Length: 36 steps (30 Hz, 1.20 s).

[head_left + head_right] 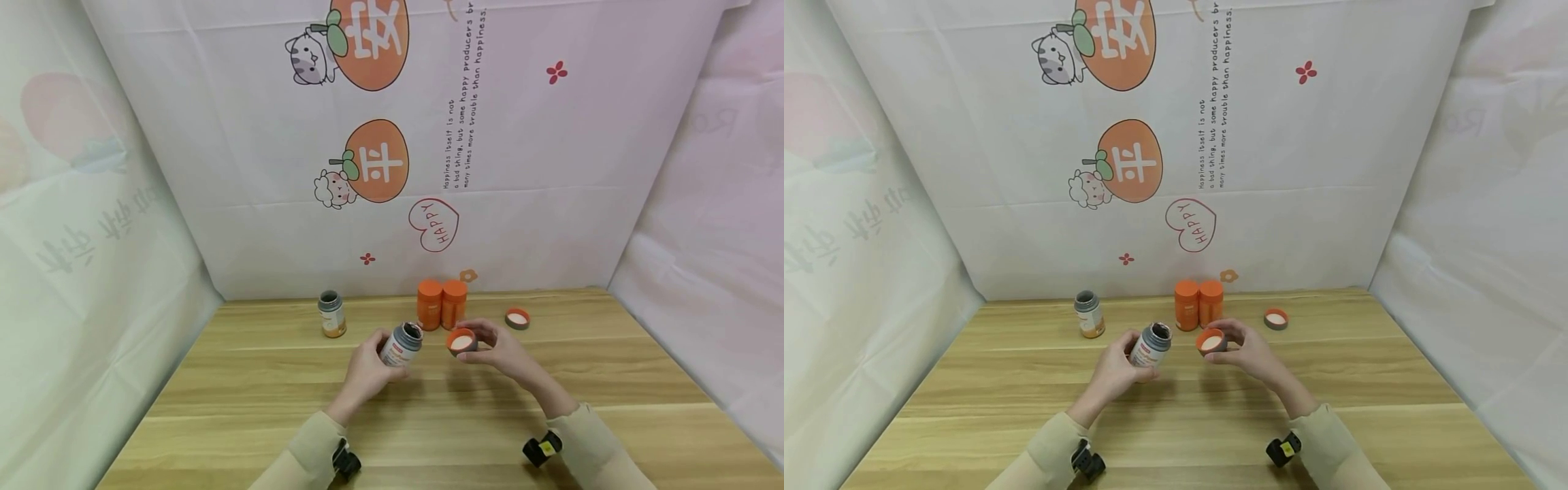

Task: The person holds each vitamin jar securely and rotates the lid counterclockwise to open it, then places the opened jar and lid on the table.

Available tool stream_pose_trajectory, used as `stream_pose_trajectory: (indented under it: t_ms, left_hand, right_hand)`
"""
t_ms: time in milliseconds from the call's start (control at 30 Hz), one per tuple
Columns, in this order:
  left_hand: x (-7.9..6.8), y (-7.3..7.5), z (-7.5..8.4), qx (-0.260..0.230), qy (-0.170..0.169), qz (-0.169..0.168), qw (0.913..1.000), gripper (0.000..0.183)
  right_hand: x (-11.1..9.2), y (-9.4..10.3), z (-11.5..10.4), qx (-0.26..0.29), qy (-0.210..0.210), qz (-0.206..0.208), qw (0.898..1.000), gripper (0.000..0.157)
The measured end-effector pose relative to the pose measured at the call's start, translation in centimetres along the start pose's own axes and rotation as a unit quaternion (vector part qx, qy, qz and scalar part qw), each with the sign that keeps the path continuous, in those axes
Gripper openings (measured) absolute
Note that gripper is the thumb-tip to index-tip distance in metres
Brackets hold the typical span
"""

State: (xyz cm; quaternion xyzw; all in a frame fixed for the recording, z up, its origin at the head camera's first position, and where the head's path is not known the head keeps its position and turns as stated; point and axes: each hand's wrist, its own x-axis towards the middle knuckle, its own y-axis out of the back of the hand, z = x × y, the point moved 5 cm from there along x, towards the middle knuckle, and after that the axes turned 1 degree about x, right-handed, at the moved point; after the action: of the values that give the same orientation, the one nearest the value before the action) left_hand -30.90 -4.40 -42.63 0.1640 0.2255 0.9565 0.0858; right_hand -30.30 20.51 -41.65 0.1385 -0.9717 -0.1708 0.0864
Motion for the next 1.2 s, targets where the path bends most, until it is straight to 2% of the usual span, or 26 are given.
stream_pose_trajectory:
  t_ms: [367, 800, 1200]
  left_hand:
    - [0.0, 0.7, -0.2, 0.008, -0.002, 0.019, 0.9998, 0.052]
    - [0.3, 2.1, -1.2, 0.005, 0.003, 0.044, 0.999, 0.053]
    - [0.3, 3.3, -2.0, 0.015, 0.044, 0.065, 0.9968, 0.054]
  right_hand:
    - [0.0, 0.4, 0.3, -0.01, 0.014, -0.003, 1.0, 0.057]
    - [0.1, 1.3, 2.0, -0.034, 0.024, 0.019, 0.999, 0.061]
    - [0.0, 2.1, 2.7, -0.079, 0.038, 0.027, 0.996, 0.06]
